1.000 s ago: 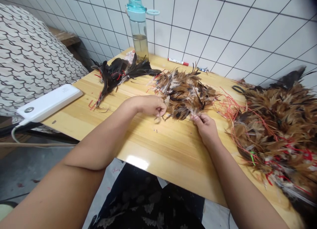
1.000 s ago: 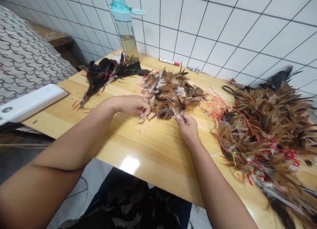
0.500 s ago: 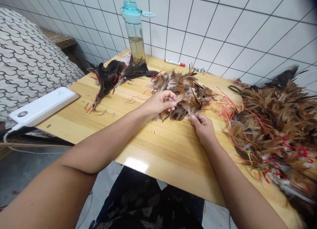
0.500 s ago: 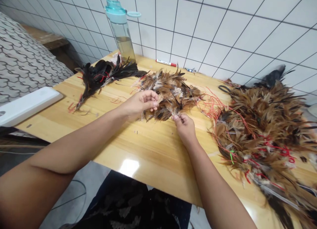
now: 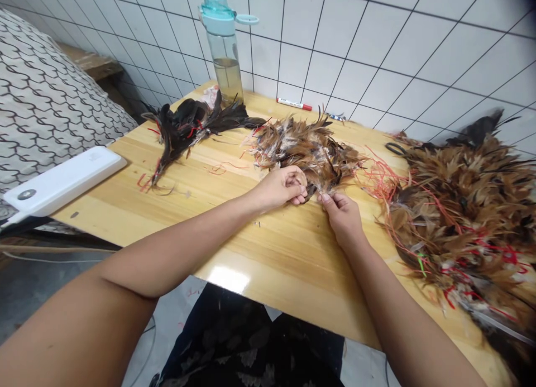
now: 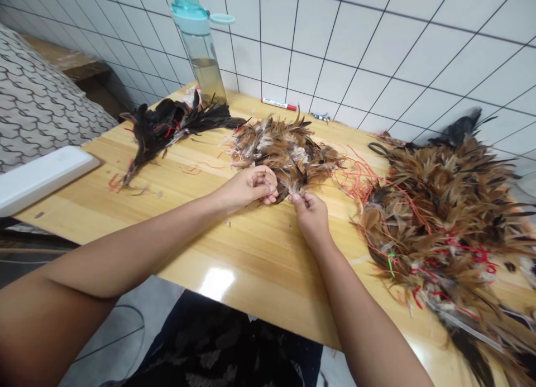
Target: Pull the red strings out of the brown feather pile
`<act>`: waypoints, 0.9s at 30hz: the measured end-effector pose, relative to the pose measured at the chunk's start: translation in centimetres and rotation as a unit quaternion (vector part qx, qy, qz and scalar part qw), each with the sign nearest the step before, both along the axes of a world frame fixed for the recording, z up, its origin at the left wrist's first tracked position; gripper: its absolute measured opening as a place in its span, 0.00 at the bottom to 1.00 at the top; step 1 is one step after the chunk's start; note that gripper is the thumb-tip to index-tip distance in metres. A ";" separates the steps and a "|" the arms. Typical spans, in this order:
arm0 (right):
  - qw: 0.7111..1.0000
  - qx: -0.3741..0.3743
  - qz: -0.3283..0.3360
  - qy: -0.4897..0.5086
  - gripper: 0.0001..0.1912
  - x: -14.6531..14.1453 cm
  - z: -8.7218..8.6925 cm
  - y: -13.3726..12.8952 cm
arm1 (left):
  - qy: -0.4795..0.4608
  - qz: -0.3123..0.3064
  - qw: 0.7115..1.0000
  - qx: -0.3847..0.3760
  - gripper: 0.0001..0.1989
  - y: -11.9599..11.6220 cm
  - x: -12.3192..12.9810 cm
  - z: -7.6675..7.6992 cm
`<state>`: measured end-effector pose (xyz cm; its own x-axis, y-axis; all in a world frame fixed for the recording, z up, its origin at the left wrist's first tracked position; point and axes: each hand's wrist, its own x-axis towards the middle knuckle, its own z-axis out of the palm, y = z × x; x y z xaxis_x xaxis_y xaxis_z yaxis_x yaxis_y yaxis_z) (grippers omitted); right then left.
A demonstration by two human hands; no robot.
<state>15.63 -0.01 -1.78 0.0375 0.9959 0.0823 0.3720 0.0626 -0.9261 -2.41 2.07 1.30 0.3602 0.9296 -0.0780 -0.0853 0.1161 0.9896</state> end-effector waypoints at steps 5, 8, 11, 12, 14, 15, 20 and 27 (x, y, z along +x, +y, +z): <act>1.000 0.016 -0.004 -0.010 0.14 -0.1 -0.2 -0.1 | 0.001 -0.003 1.000 -0.025 0.05 -0.6 0.5 0.3; 0.999 0.032 0.002 -0.033 0.13 -0.3 -0.2 -0.2 | 0.011 -0.003 1.000 -0.015 0.03 -0.6 0.6 0.2; 0.996 0.050 0.005 -0.071 0.13 -0.5 -0.1 -0.3 | 0.007 -0.015 1.000 0.013 0.04 -0.4 0.7 -0.3; 0.995 0.050 0.005 -0.080 0.13 -0.5 -0.1 -0.4 | 0.005 -0.017 1.000 0.020 0.03 -0.3 0.7 -0.5; 0.995 0.051 0.005 -0.089 0.13 -0.6 0.0 -0.4 | 0.013 -0.013 0.999 0.031 0.03 -0.2 0.6 -0.9; 0.994 0.055 0.004 -0.089 0.13 -0.6 0.0 -0.4 | 0.025 -0.008 0.999 0.039 0.03 -0.1 0.6 -1.1; 0.994 0.062 0.003 -0.085 0.12 -0.7 0.1 -0.4 | 0.083 0.009 0.991 0.100 0.06 0.0 0.4 -1.5; 0.997 0.051 0.013 -0.062 0.13 -0.9 0.1 -0.4 | 0.139 0.021 0.980 0.144 0.05 0.2 0.4 -1.5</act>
